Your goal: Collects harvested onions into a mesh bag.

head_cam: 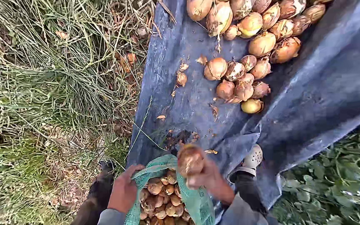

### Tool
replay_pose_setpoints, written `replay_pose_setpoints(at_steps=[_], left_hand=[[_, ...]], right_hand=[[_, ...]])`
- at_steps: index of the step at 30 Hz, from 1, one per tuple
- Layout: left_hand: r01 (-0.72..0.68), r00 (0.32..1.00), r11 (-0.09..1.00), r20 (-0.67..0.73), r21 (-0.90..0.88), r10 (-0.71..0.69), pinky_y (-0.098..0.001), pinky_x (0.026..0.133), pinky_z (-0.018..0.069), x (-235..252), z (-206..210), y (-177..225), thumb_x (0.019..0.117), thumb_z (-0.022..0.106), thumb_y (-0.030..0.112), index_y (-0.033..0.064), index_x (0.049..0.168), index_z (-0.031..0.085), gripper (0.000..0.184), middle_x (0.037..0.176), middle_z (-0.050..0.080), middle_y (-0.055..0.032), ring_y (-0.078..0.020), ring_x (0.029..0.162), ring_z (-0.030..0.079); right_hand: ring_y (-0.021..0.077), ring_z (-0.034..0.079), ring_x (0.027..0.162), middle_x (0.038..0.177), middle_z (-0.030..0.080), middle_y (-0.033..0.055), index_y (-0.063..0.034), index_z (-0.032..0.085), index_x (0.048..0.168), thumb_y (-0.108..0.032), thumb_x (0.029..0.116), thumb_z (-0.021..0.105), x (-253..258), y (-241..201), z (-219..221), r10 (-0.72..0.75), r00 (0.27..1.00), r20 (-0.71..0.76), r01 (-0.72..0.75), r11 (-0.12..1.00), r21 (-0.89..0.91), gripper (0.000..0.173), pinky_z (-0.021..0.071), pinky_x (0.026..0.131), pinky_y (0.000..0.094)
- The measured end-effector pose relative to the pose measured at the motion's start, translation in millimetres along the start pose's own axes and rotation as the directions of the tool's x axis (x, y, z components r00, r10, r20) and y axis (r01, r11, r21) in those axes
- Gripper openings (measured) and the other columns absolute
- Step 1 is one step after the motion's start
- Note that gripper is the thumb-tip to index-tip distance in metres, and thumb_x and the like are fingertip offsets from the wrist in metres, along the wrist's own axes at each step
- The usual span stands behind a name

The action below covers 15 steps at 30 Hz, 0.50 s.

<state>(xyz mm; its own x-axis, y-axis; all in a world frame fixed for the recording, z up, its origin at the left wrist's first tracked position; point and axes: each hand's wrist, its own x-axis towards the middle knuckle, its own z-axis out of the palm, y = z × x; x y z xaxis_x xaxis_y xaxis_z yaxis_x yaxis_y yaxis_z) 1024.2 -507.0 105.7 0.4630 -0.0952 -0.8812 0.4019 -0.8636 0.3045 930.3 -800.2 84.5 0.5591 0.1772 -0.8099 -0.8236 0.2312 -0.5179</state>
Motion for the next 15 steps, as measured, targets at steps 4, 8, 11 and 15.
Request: replay_pose_setpoints(at_steps=[4,8,11,15], left_hand=[[-0.043,0.999,0.997,0.012,-0.063,0.044,-0.0476,0.095,0.0578,0.2,-2.7,3.9,0.0864,0.051,-0.012,0.0052,0.116,0.072,0.041,0.110,0.075,-0.0096,-0.0210,0.103,0.072],[-0.039,0.999,0.998,0.029,-0.050,0.041,-0.0509,0.094,0.0577,-3.8,-0.8,4.5,0.0859,0.051,-0.013,0.0061,0.117,0.073,0.042,0.109,0.076,-0.0104,-0.0230,0.102,0.073],[-0.029,0.999,0.999,0.036,-0.028,0.030,-0.0522,0.094,0.0573,-3.8,3.2,4.7,0.0874,0.051,-0.012,0.0081,0.117,0.073,0.042,0.110,0.076,-0.0099,-0.0240,0.103,0.073],[-0.020,0.999,1.000,-0.037,0.006,0.020,-0.0469,0.092,0.0589,-1.3,5.9,10.3,0.0859,0.050,-0.011,0.0111,0.113,0.074,0.042,0.107,0.077,-0.0050,-0.0188,0.101,0.073]], right_hand=[[0.0321,0.055,0.135,0.151,0.052,0.0143,-0.0223,0.058,0.148,-0.042,0.0874,0.080,-17.4,41.9,10.2,0.243,0.969,0.054,-0.156,0.760,-0.631,0.067,0.0506,0.107,0.0545],[0.0521,0.054,0.128,0.154,0.043,0.0284,-0.0173,0.057,0.147,-0.058,0.0850,0.078,86.0,-64.2,-99.2,-0.182,0.864,-0.470,-0.316,0.532,-0.786,0.077,0.0512,0.094,0.0693],[0.0597,0.049,0.129,0.160,0.028,0.0359,-0.0191,0.047,0.154,-0.075,0.0735,0.076,180.5,-144.8,-146.6,-0.214,0.766,-0.606,-0.476,0.446,-0.758,0.102,0.0486,0.092,0.0740],[0.0501,0.043,0.142,0.161,0.030,0.0330,-0.0096,0.041,0.156,-0.065,0.0777,0.077,256.3,-180.5,-151.1,0.037,0.711,-0.702,-0.671,0.335,-0.661,0.102,0.0413,0.107,0.0681]])
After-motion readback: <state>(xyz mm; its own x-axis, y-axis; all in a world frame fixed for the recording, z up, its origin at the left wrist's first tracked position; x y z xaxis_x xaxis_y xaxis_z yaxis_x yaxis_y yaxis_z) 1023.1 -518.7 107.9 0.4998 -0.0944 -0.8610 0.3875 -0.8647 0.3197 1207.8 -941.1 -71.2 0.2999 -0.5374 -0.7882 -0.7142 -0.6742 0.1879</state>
